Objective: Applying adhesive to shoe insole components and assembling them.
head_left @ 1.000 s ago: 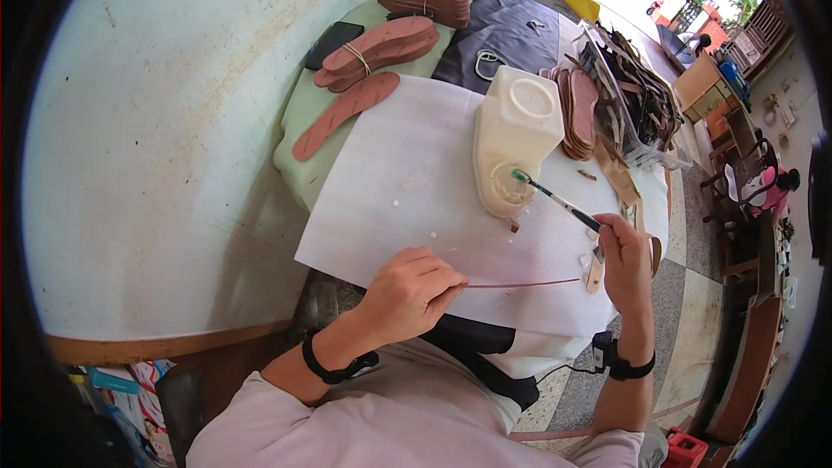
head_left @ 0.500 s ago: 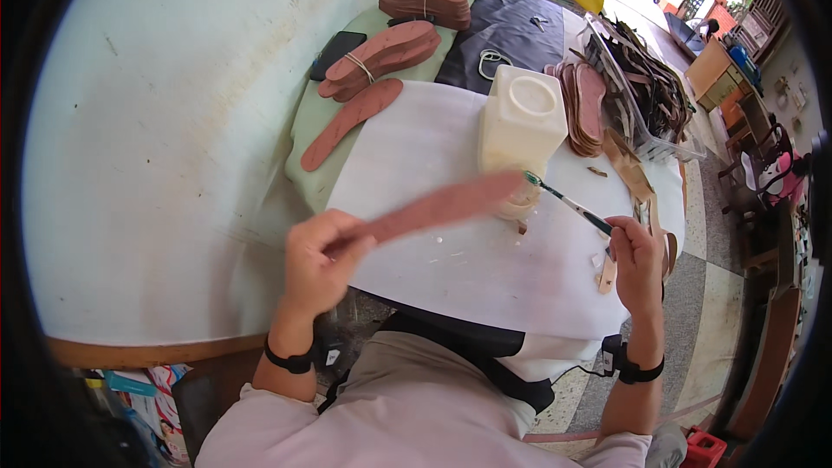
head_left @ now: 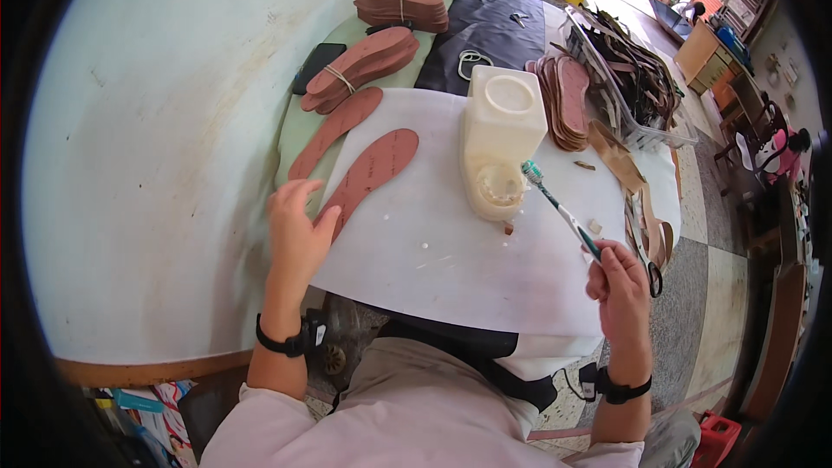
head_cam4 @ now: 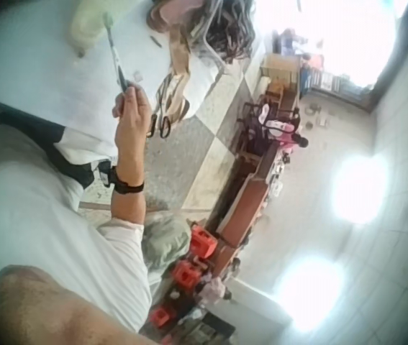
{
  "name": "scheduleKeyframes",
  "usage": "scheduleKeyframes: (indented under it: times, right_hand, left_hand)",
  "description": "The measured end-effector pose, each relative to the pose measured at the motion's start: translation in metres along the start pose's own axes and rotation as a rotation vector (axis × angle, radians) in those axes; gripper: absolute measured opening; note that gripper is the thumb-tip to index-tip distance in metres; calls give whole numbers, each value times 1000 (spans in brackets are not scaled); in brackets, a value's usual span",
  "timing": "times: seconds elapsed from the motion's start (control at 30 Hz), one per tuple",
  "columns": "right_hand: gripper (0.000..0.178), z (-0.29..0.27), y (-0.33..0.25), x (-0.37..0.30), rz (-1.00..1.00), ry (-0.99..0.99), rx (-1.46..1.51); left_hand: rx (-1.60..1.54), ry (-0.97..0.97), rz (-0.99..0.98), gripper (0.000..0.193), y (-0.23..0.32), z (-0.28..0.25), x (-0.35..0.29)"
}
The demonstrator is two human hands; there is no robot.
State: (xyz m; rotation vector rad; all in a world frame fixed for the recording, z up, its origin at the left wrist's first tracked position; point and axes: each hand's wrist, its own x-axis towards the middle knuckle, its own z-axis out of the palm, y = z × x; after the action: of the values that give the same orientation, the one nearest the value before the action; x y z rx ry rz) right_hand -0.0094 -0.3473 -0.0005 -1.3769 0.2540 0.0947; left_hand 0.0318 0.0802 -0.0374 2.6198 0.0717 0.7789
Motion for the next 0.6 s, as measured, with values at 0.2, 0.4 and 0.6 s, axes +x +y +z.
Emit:
scheduleKeyframes:
  times: [0.2,0.4,0.6]
  right_hand:
    - [30,41,12,-31,253,-59,449]
    - [25,86,28,-52,390,-143,613]
    - [24,95,38,-61,369,-107,622]
  left_hand:
    - [-677,-388,-131,33,89,-36,-28]
    - [-1199,-771,-160,26,158,6,-52]
    - [-1323,-948,-459,21,170,23,-61]
